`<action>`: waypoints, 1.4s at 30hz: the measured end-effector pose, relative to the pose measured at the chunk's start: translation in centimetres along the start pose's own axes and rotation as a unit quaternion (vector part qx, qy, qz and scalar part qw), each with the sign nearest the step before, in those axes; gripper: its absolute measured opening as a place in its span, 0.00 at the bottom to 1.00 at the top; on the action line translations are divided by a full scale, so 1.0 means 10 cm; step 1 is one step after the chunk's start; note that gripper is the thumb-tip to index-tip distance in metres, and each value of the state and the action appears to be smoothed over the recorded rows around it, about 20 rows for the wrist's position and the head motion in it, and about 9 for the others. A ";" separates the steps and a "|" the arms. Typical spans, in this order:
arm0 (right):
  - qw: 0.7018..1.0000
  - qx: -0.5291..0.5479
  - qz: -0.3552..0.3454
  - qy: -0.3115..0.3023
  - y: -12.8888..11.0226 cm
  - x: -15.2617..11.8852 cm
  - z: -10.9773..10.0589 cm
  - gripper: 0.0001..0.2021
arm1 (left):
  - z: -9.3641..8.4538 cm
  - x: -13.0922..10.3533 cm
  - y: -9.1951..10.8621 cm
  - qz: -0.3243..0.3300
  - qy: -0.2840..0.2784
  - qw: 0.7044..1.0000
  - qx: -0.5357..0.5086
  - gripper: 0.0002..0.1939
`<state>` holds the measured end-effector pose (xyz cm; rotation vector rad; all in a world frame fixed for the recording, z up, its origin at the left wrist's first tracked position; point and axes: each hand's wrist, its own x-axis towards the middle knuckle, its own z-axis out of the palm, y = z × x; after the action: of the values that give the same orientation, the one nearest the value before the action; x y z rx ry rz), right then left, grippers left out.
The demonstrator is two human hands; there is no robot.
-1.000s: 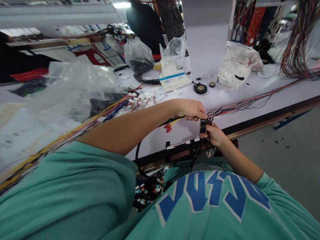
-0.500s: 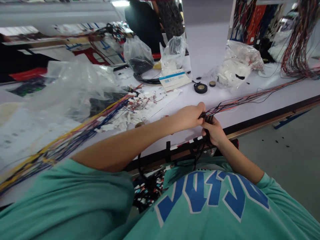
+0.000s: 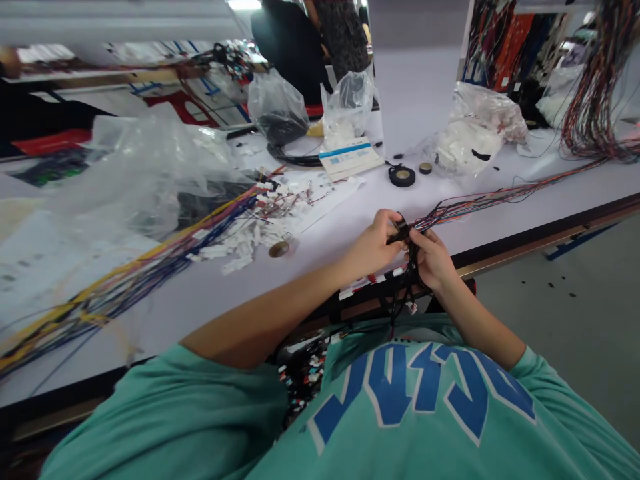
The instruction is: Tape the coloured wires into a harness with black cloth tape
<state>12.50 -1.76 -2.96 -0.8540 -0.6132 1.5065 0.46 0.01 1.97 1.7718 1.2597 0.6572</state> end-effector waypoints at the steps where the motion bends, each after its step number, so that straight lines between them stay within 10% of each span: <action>1: 1.000 0.001 -0.002 0.005 0.00 0.00 0.01 0.17 | -0.01 0.00 0.00 -0.033 0.011 0.997 -0.073 0.25; 9: 1.000 -0.025 0.003 -0.006 -0.03 -0.06 -0.02 0.18 | -0.04 0.17 -0.01 -0.243 -0.144 0.886 -0.368 0.08; 18: 1.000 0.004 0.004 0.023 -0.01 -0.04 0.00 0.18 | 0.07 -0.06 -0.11 -0.022 0.011 0.962 -0.271 0.21; 22: 0.998 -0.010 0.050 -0.025 -0.06 -0.02 -0.07 0.18 | 0.01 -0.12 -0.18 0.074 -0.015 0.983 -0.166 0.22; 30: 0.998 -0.047 0.022 -0.045 -0.08 -0.03 -0.12 0.19 | -0.06 0.12 -0.10 -0.090 -0.120 0.956 -0.253 0.10; 35: 0.991 -0.113 -0.024 -0.065 -0.05 -0.03 -0.17 0.22 | -0.19 0.22 0.11 -0.122 -0.220 0.965 -0.072 0.05; 42: 0.984 -0.140 -0.001 -0.110 -0.10 -0.08 -0.22 0.22 | -0.12 0.09 0.29 0.059 -0.089 0.927 0.360 0.07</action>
<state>14.83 -2.62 -3.36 -0.9054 -1.0069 1.5468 1.29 0.88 5.05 2.4517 1.3712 0.0694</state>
